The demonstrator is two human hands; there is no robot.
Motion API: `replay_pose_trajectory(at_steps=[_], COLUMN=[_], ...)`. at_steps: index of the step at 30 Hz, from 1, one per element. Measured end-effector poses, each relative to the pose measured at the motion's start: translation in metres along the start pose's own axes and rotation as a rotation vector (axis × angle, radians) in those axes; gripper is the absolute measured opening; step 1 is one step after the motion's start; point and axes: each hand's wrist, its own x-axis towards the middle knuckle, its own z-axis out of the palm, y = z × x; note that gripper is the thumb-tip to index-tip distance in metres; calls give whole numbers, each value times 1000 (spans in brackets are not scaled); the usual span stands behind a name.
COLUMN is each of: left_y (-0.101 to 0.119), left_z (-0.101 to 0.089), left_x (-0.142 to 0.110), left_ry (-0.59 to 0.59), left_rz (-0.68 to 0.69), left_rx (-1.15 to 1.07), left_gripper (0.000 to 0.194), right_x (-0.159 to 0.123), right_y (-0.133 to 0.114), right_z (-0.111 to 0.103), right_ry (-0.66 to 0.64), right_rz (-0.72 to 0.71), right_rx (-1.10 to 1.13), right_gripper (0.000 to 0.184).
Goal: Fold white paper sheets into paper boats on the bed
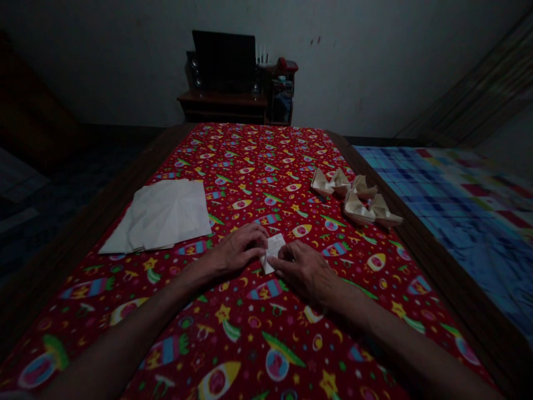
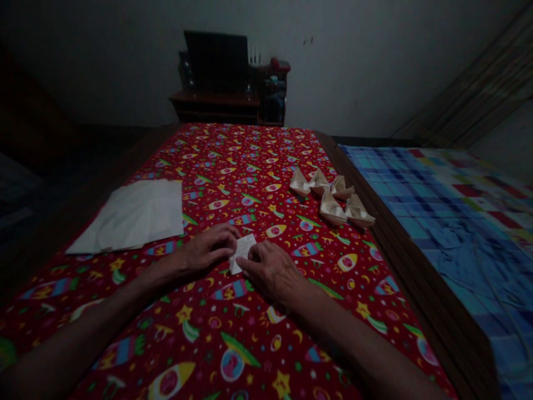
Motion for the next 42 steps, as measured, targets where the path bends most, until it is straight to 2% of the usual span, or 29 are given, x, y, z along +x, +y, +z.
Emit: replay_pose_trajectory(at_steps=[3,5,7,11,15,17,20,23,25,29,33,35,38,42], left_y=[3,7,11,16,16,16,16,15,15,13,9,8,10,14], left_z=[7,10,10,3,-5,-6,-4,1,2,3,9,13,18,22], left_x=[-2,-5,-8,-15,-19,-18,-15,-14,-14,-16,-12,-10,-7,-4], left_ry=[74,104,66,-64,-126,-133,-109,-44,-22,-28,99,136,144,156], left_rz=[-35,-25,35,119,142,169,247,326,335,225,25,-60,-112,-128], left_rx=[81,117,139,183,244,296,442,579,584,457,268,233,306,514], left_gripper=[17,15,6,14,24,26,24,20,19,19,18,20,22,24], right_x=[0,-1,-3,-7,-7,-7,-6,-5,-4,-2,2,4,7,9], right_y=[0,1,3,6,6,5,3,1,0,-3,-4,-5,-5,-4], right_z=[0,1,2,2,3,4,5,7,7,8,6,5,3,4], right_ry=[-8,1,20,59,60,48,28,32,59,117,116,117,119,93], right_rz=[10,9,-5,-17,-33,-36,-18,0,24,106,280,337,384,428], right_rx=[-17,0,39,121,91,44,-3,-9,-10,25,167,165,92,-27], right_gripper=[21,20,20,20,21,27,34,31,25,19,25,26,26,25])
